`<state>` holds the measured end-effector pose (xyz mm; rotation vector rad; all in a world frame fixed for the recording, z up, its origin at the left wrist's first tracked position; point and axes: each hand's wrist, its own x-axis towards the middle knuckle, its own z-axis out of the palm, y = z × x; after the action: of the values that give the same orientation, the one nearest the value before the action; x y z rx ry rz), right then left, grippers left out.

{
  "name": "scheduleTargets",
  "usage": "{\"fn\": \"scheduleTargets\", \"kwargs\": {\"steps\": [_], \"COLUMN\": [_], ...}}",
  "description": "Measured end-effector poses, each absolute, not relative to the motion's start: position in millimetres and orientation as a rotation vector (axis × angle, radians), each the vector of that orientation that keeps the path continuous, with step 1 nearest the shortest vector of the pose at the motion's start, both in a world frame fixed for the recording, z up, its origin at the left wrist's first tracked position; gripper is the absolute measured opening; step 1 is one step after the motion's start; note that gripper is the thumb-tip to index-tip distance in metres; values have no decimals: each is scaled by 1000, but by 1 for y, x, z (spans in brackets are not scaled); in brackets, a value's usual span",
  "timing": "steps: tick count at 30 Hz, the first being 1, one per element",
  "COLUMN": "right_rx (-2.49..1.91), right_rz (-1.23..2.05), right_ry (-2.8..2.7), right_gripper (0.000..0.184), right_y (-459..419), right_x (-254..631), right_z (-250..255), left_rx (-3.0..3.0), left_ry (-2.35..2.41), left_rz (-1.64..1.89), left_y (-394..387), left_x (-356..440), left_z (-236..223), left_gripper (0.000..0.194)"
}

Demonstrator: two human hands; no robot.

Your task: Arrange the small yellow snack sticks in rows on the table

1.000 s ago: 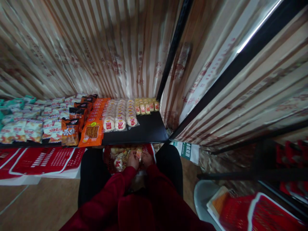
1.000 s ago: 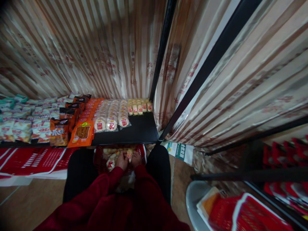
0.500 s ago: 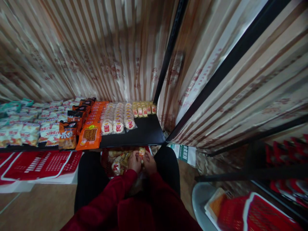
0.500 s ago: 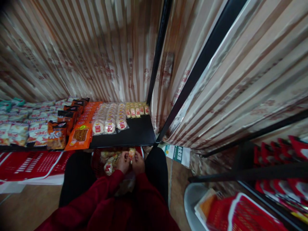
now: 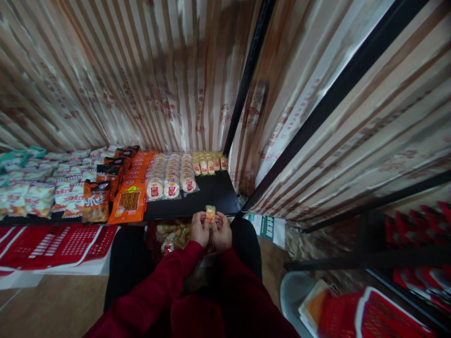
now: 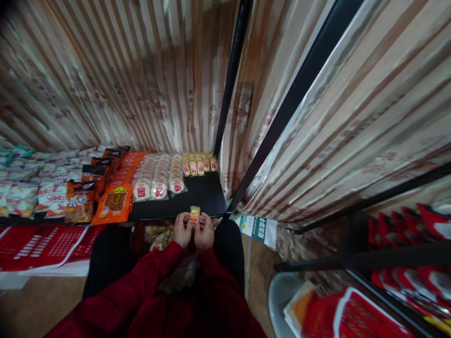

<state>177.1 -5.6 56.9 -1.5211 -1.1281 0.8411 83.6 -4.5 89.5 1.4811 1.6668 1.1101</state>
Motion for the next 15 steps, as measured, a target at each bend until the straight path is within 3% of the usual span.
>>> {"fn": "scheduleTargets", "kwargs": {"steps": [5,15], "right_rx": [-1490,-1663], "right_rz": [824,671], "right_ry": [-1147,-1249], "right_gripper": [31,40], "right_y": [7,34], "right_x": [177,187], "right_z": [67,86], "left_rx": [1500,1476], "left_ry": [1677,1728], "left_rz": [1132,1080], "left_y": [11,41], "left_x": [86,98], "left_z": [96,110], "left_gripper": [19,27]}}
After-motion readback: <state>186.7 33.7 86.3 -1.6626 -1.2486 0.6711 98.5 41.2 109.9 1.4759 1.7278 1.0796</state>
